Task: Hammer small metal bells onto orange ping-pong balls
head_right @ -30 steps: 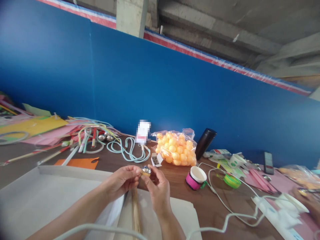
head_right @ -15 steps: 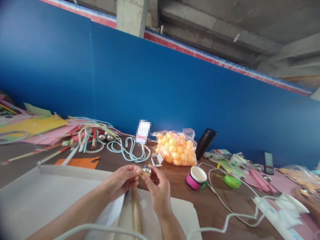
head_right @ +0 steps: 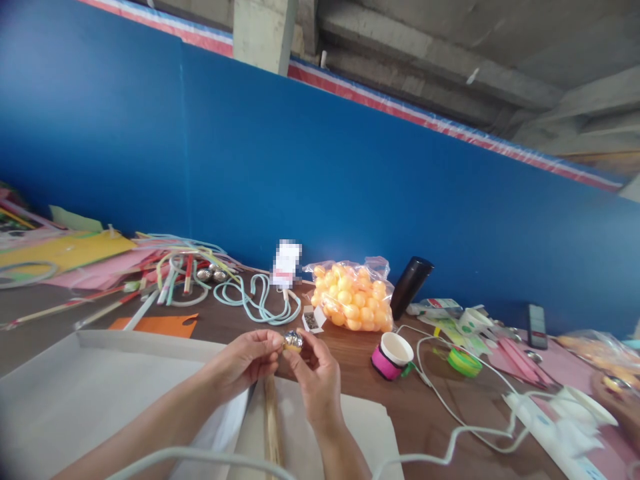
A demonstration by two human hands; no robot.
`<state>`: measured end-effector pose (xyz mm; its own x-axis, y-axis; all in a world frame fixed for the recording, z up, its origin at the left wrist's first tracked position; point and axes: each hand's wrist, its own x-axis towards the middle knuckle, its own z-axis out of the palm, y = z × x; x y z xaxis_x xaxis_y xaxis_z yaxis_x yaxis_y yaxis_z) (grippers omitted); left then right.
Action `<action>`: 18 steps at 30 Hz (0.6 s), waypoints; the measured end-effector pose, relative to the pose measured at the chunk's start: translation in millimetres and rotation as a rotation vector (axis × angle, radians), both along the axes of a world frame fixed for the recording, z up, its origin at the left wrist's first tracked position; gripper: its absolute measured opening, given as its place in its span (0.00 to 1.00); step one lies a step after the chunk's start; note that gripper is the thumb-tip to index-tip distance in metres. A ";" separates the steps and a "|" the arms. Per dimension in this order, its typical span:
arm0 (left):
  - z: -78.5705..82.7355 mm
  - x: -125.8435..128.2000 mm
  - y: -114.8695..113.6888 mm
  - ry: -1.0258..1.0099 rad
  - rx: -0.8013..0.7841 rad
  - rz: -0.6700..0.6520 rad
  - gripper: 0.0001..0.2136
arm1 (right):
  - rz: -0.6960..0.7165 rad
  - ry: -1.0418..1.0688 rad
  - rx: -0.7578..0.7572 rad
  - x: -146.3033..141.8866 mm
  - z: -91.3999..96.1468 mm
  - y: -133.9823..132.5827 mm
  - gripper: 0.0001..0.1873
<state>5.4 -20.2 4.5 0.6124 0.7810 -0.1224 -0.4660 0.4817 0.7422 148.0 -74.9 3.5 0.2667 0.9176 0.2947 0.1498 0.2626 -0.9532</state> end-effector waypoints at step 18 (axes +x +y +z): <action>1.9 -1.3 -0.1 0.058 0.049 -0.014 0.11 | -0.001 -0.069 -0.012 1.6 1.0 -2.2 0.19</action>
